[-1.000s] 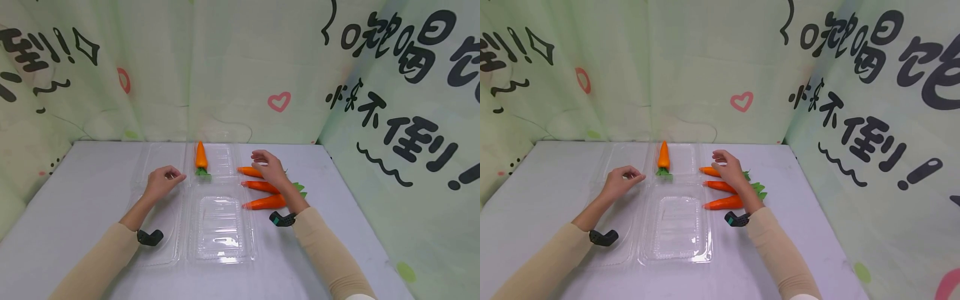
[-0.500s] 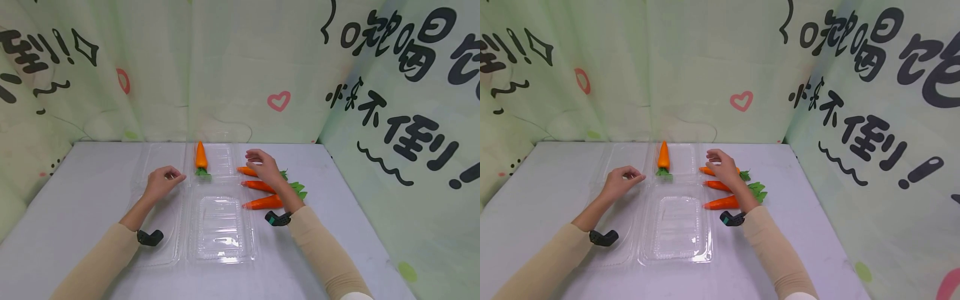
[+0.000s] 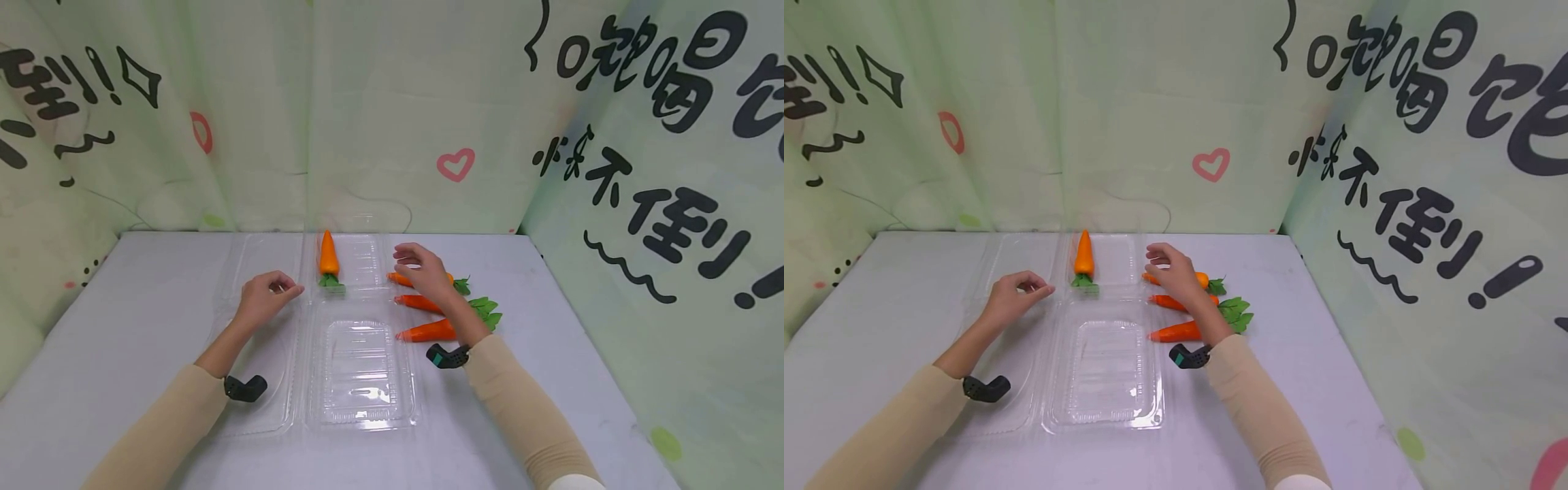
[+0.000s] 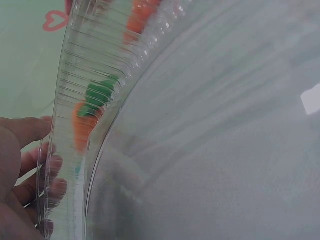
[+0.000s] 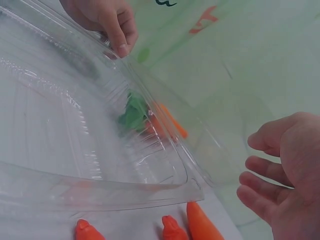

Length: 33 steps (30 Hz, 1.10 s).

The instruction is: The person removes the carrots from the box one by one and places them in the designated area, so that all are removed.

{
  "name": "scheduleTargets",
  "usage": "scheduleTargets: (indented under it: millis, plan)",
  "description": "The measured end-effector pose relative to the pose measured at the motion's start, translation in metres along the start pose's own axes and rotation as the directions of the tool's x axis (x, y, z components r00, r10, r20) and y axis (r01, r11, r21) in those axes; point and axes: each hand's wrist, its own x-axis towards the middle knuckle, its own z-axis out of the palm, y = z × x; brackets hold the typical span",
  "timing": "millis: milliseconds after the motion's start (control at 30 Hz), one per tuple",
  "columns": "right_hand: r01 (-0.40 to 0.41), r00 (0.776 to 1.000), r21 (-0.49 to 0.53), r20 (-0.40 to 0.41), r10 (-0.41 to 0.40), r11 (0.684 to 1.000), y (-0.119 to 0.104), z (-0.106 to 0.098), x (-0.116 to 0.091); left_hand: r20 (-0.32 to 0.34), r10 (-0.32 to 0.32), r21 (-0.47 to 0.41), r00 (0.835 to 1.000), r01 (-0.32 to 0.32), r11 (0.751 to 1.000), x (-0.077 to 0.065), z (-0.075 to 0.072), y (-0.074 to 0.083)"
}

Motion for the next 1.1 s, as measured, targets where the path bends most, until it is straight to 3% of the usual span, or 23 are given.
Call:
scheduleTargets:
  millis: [1100]
  plan:
    - [-0.010,0.997,-0.010,0.070,0.010,1.000,-0.013,0.023,0.015,0.008,-0.013,-0.003,1.000,0.013,1.000,0.002,0.001,-0.004]
